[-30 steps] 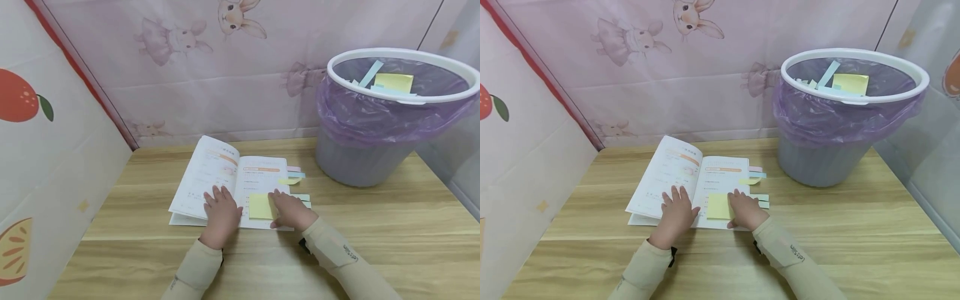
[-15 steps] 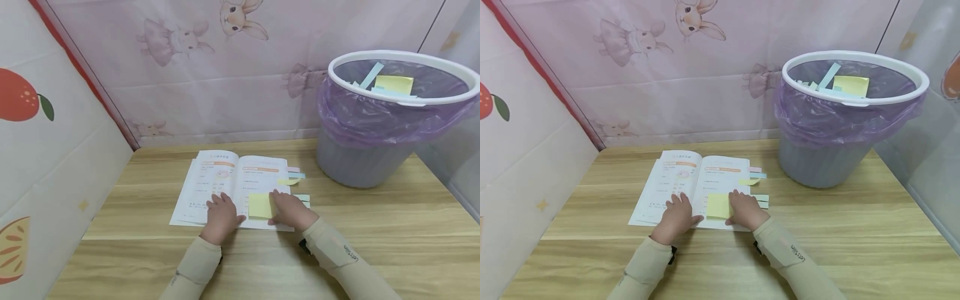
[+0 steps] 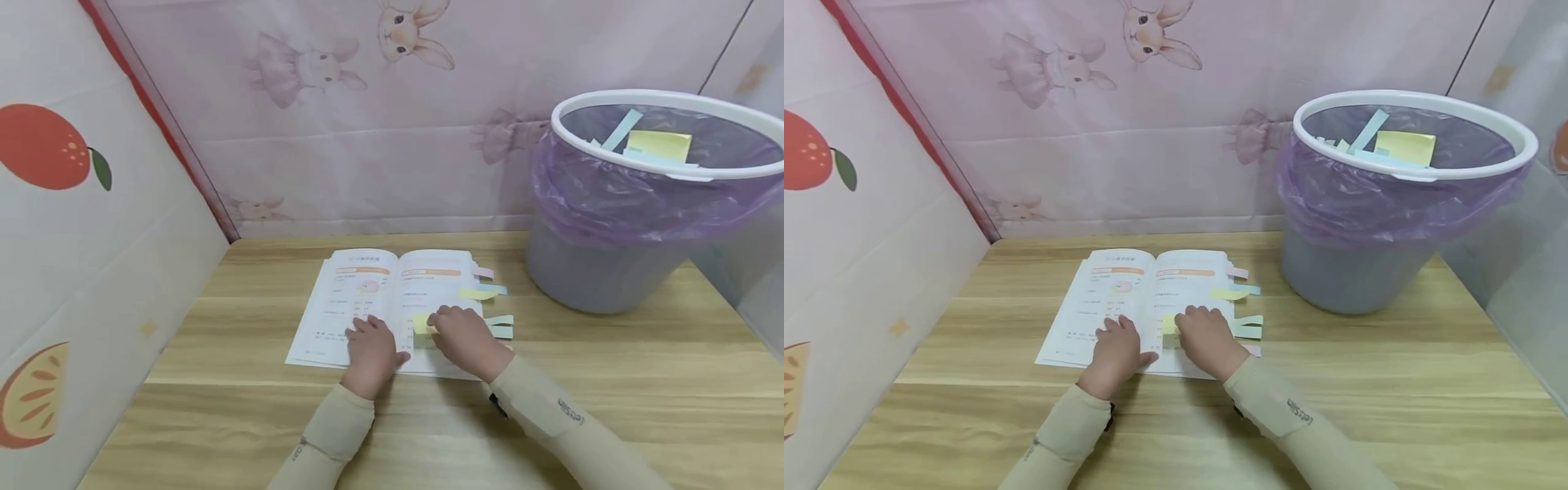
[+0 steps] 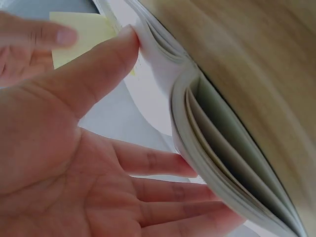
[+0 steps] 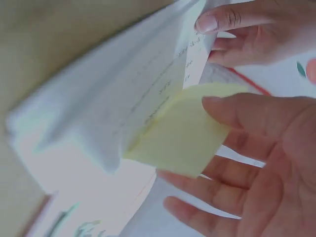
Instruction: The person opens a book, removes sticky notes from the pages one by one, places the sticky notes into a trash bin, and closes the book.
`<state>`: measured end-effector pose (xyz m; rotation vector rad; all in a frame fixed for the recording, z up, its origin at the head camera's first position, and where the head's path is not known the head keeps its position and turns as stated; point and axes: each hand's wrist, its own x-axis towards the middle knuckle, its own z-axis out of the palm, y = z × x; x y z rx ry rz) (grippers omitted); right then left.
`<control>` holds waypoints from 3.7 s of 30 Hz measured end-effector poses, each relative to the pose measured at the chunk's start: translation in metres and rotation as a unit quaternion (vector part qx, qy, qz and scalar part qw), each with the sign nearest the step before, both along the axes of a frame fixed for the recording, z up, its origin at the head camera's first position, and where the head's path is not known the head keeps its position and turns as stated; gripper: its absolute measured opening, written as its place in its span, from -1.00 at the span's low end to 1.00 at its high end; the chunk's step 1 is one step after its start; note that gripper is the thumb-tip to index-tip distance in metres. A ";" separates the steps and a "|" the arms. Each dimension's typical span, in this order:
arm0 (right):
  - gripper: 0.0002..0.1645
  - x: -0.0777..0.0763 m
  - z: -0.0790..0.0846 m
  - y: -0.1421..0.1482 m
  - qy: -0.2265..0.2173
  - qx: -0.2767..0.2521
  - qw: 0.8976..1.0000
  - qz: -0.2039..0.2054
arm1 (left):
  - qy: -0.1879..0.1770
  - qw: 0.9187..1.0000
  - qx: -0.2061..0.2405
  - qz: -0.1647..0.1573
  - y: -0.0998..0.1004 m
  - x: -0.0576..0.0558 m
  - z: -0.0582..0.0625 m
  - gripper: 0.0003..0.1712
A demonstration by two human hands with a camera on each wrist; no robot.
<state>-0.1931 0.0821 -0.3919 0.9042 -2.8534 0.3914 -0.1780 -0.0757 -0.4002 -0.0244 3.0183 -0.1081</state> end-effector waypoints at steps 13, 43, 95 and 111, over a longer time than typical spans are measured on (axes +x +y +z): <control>-0.89 -0.022 0.014 -0.004 -0.029 0.022 0.999 -0.036 | 0.000 1.000 -0.019 0.003 0.001 0.001 0.001 0.10; -0.61 -0.031 0.023 0.048 -0.004 -0.136 0.983 -0.126 | -0.002 1.000 0.002 0.008 0.000 0.002 0.000 0.08; -0.78 0.021 0.173 0.141 0.421 -0.214 0.881 -0.034 | -0.012 0.999 0.036 0.034 0.002 0.001 -0.003 0.08; -0.81 -0.046 0.008 0.100 0.178 0.065 0.978 0.084 | -0.012 0.999 0.023 0.042 0.004 0.004 0.000 0.08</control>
